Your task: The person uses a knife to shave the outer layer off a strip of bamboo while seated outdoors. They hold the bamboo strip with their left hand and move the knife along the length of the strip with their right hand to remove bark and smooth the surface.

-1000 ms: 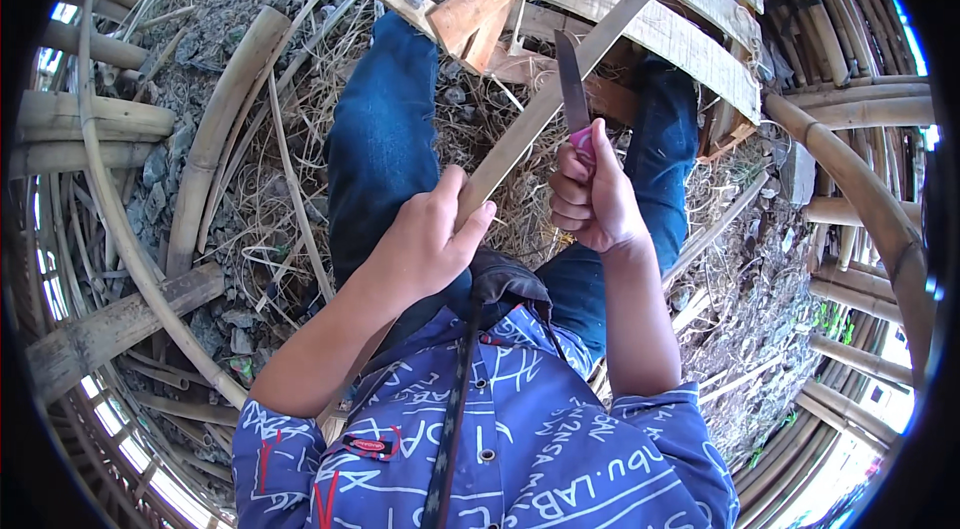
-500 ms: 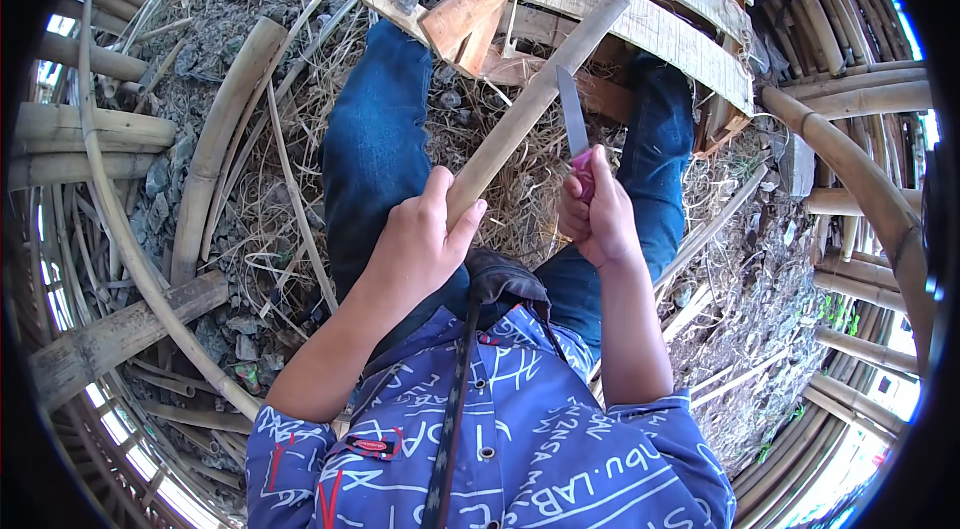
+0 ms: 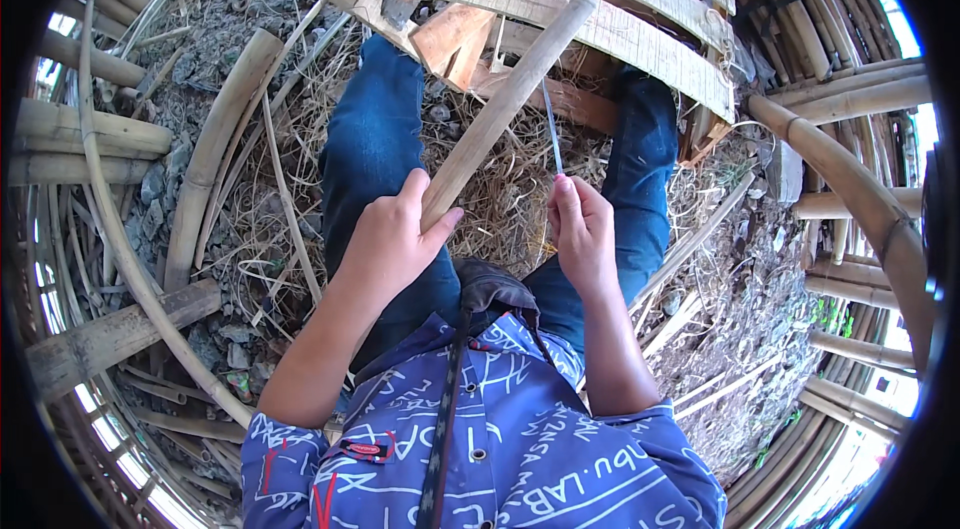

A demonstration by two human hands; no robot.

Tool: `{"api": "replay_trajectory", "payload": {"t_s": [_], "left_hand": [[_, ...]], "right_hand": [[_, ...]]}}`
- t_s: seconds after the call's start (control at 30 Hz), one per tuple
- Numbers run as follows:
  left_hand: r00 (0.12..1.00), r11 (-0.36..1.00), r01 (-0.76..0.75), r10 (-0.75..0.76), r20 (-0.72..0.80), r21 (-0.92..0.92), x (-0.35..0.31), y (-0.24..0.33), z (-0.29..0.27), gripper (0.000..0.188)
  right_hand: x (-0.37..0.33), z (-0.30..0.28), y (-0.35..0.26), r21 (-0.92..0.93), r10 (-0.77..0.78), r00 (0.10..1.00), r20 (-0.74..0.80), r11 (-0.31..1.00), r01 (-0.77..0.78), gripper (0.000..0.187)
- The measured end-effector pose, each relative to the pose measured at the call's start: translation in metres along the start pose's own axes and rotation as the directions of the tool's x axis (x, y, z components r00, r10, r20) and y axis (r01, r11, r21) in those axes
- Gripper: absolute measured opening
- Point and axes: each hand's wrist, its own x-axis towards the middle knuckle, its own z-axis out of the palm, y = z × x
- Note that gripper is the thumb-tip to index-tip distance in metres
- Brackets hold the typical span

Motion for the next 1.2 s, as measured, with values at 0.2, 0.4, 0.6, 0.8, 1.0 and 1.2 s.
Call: {"api": "replay_trajectory", "payload": {"t_s": [0.2,0.4,0.6,0.8,1.0,1.2], "left_hand": [[0.994,0.996,-0.066,0.07,-0.079,0.052,0.002,-0.003,0.008,0.035],[0.991,0.992,-0.094,0.102,-0.089,0.086,0.001,-0.006,0.011,0.035],[0.991,0.992,-0.092,0.1,-0.09,0.086,0.0,-0.007,0.011,0.034],[0.995,0.996,-0.072,0.076,-0.071,0.06,0.001,-0.007,0.009,0.035],[0.994,0.997,-0.071,0.074,-0.084,0.03,0.002,-0.009,0.009,0.035],[0.995,0.997,-0.069,0.071,-0.069,0.041,0.002,-0.007,0.008,0.035]], "right_hand": [[0.004,0.002,-0.005,-0.239,-0.217,0.969,-0.117,0.953,0.185,0.017],[0.024,-0.012,-0.013,-0.76,-0.679,0.731,-0.065,0.509,0.405,0.027],[0.018,-0.025,-0.016,-0.816,-0.689,0.725,-0.003,0.421,0.396,0.03],[0.021,-0.017,-0.016,-0.684,-0.687,0.699,-0.197,0.608,0.404,0.024],[0.037,-0.015,-0.007,-0.562,-0.645,0.708,-0.289,0.712,0.42,0.029],[0.039,-0.017,0.0,-0.757,-0.739,0.664,-0.11,0.496,0.427,0.028]]}}
